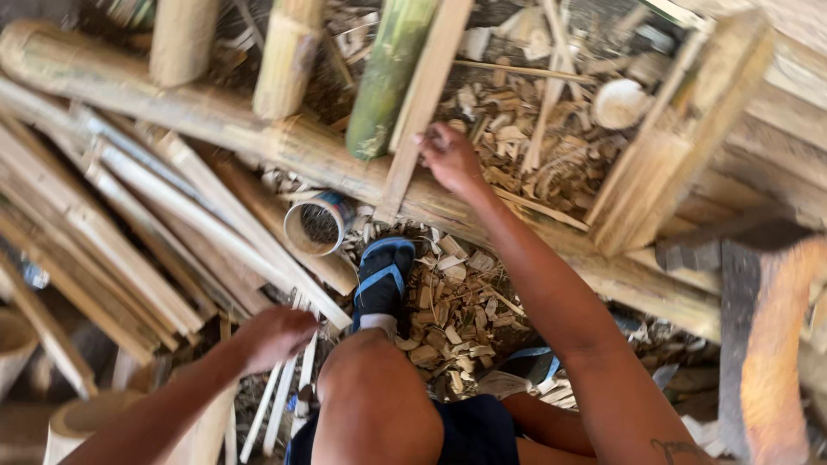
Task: The person sits on the ground and assembles a bamboo structure. They use a hand saw to cut bamboo strips, a hammer to drive nails, and a knife to shape the pieces. The person repeatedly measures, cuts, and fastens bamboo slats into a frame.
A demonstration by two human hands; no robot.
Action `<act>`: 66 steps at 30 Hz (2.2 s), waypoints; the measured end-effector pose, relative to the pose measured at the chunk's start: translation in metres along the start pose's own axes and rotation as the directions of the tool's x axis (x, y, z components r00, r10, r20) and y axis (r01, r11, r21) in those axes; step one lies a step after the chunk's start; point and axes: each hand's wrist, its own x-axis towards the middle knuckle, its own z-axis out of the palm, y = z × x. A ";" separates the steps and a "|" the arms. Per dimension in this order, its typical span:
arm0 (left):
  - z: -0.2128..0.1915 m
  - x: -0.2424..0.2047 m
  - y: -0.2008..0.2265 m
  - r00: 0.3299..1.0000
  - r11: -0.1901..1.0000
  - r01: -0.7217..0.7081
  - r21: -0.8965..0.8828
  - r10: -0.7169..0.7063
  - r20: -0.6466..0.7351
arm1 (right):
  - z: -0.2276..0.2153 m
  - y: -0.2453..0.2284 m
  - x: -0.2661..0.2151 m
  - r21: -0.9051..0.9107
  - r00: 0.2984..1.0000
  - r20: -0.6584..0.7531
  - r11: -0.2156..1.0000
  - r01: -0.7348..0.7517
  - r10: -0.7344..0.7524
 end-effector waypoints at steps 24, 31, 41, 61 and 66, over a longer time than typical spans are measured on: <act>-0.036 0.067 0.133 0.809 0.785 0.575 -0.230 -0.503 0.305 | -0.007 0.019 0.018 -0.304 0.948 0.037 0.900 0.311 -0.315; -0.237 0.190 0.009 0.923 0.877 0.380 -0.295 -0.380 0.062 | 0.014 0.040 0.002 -0.190 0.946 -0.269 0.973 0.131 -0.180; -0.199 0.396 0.006 0.996 0.908 -0.088 0.409 0.079 0.039 | 0.047 0.033 -0.039 -0.221 0.936 -0.285 0.964 0.146 -0.207; -0.155 0.419 -0.062 0.898 0.842 0.155 0.517 -0.338 0.282 | 0.078 0.040 -0.017 0.074 0.929 -0.331 0.977 0.199 -0.164; -0.202 0.409 -0.056 0.941 0.907 0.131 0.400 -0.241 0.237 | 0.049 0.032 -0.015 0.391 0.925 -0.378 0.897 0.208 -0.050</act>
